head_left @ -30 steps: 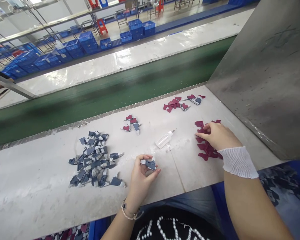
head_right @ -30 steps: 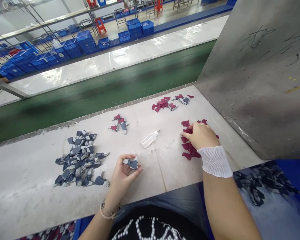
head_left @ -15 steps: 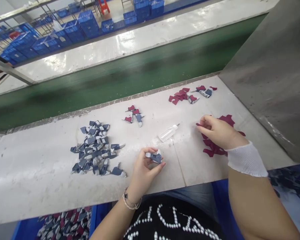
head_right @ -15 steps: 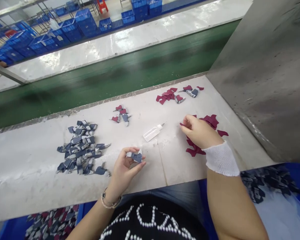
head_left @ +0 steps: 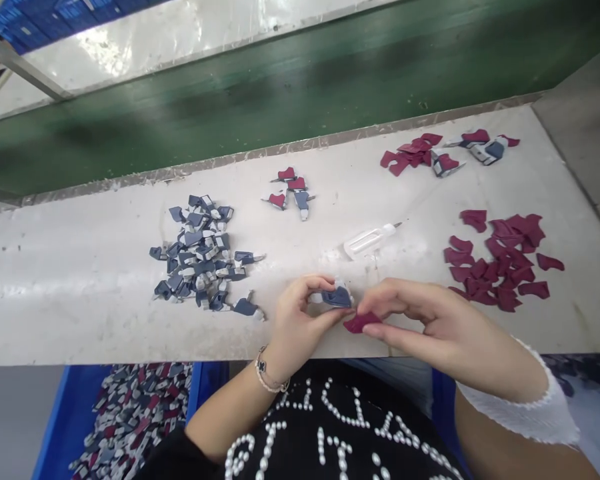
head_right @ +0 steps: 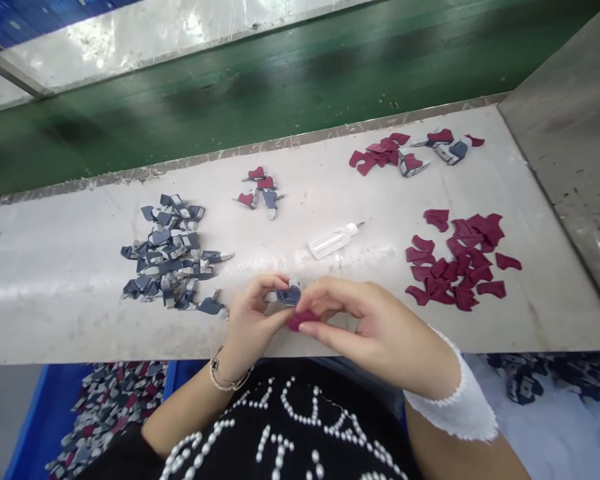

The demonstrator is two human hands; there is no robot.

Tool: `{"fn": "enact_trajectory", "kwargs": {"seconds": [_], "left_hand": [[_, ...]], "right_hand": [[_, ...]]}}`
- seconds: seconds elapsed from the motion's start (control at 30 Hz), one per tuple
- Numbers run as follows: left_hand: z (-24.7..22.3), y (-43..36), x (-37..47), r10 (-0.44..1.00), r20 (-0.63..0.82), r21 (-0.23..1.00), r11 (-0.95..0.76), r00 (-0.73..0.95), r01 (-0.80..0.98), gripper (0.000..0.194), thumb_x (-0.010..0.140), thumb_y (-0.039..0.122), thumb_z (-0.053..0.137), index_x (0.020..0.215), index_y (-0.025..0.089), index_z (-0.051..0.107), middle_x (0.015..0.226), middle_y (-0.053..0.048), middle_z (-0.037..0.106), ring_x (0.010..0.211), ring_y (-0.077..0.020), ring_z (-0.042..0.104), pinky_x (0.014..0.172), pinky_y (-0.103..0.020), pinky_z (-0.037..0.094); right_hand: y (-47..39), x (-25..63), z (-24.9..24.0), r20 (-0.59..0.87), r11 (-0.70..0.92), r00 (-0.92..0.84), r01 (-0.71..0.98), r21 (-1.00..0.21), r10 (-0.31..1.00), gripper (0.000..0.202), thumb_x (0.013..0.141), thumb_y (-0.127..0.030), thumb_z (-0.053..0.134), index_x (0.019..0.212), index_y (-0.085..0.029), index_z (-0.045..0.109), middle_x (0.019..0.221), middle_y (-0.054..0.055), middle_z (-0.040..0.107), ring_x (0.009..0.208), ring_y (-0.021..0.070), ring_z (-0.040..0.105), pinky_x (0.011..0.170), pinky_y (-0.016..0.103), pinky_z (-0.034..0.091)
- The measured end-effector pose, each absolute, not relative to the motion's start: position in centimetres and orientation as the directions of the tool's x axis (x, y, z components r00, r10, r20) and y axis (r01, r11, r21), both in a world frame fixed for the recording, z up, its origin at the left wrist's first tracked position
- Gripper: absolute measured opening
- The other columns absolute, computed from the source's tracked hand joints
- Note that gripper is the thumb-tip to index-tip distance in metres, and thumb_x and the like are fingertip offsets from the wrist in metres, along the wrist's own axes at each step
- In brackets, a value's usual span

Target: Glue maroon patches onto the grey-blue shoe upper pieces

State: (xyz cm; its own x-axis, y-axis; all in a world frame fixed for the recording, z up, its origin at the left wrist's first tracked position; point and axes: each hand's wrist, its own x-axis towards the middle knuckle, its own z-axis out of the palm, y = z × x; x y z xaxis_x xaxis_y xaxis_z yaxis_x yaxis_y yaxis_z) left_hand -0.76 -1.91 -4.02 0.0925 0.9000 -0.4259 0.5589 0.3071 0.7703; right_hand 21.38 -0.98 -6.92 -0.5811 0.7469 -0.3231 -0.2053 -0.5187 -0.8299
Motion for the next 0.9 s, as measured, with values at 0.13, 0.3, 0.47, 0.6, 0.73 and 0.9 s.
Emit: {"fn": "enact_trajectory", "kwargs": {"seconds": [0.13, 0.3, 0.47, 0.6, 0.73, 0.9], "left_hand": [[-4.2, -2.2, -1.2, 0.930, -0.346, 0.805, 0.227, 0.123, 0.549, 0.025, 0.081, 0.023, 0.082, 0.099, 0.018, 0.066, 0.106, -0.007, 0.069, 0.101, -0.0180, 0.068, 0.090, -0.032, 0.058], [-4.5, -2.4, -1.3, 0.964, -0.240, 0.820, 0.139, 0.113, 0.556, 0.028, 0.078, 0.023, 0.085, 0.094, 0.016, 0.063, 0.106, -0.007, 0.064, 0.102, -0.0179, 0.067, 0.086, -0.031, 0.060], [-4.2, -2.1, -1.0, 0.974, -0.174, 0.802, 0.055, 0.146, 0.595, 0.027, 0.077, 0.017, 0.084, 0.094, 0.016, 0.063, 0.102, -0.005, 0.058, 0.092, -0.0132, 0.064, 0.077, -0.025, 0.059], [-4.0, -1.8, -0.9, 0.969, -0.116, 0.771, -0.051, 0.219, 0.635, 0.026, 0.079, 0.017, 0.083, 0.093, 0.016, 0.060, 0.097, -0.003, 0.063, 0.091, -0.0119, 0.064, 0.080, -0.025, 0.058], [-3.7, -1.5, -0.7, 0.955, -0.069, 0.759, -0.137, 0.288, 0.637, 0.026, 0.081, 0.018, 0.081, 0.095, 0.016, 0.060, 0.096, -0.002, 0.065, 0.091, -0.0111, 0.065, 0.081, -0.024, 0.058], [-3.5, -1.1, -0.6, 0.936, -0.019, 0.739, -0.223, 0.351, 0.636, 0.026, 0.081, 0.020, 0.082, 0.095, 0.014, 0.060, 0.094, -0.003, 0.065, 0.090, -0.0110, 0.065, 0.079, -0.022, 0.058]], "right_hand": [[-0.8, 20.4, -7.0, -0.424, -0.585, -0.524, -0.188, -0.789, 0.739, 0.023, 0.093, -0.038, 0.069, 0.113, -0.027, 0.064, 0.100, 0.004, 0.074, 0.094, 0.0181, 0.073, 0.075, 0.023, 0.059], [-0.5, 19.4, -7.3, -0.411, -0.514, -0.473, -0.107, -0.851, 0.779, 0.014, 0.090, -0.042, 0.071, 0.087, -0.028, 0.075, 0.092, 0.000, 0.072, 0.084, 0.0147, 0.068, 0.072, 0.023, 0.055], [-0.4, 18.9, -7.6, -0.495, -0.590, -0.464, -0.077, -0.804, 0.735, 0.015, 0.086, -0.042, 0.075, 0.083, -0.027, 0.076, 0.085, 0.000, 0.072, 0.078, 0.0151, 0.066, 0.068, 0.023, 0.052], [-0.3, 19.0, -7.8, -0.527, -0.622, -0.457, -0.076, -0.779, 0.716, 0.014, 0.083, -0.039, 0.078, 0.081, -0.026, 0.075, 0.080, -0.001, 0.072, 0.074, 0.0140, 0.066, 0.065, 0.021, 0.051], [0.1, 19.2, -7.9, -0.538, -0.638, -0.476, -0.066, -0.767, 0.696, 0.013, 0.082, -0.037, 0.080, 0.078, -0.025, 0.075, 0.078, -0.001, 0.072, 0.071, 0.0132, 0.064, 0.063, 0.020, 0.050], [0.6, 19.3, -7.8, -0.542, -0.640, -0.482, -0.052, -0.767, 0.688, 0.010, 0.081, -0.033, 0.080, 0.076, -0.026, 0.076, 0.076, -0.002, 0.071, 0.067, 0.0113, 0.063, 0.060, 0.019, 0.048]]}}
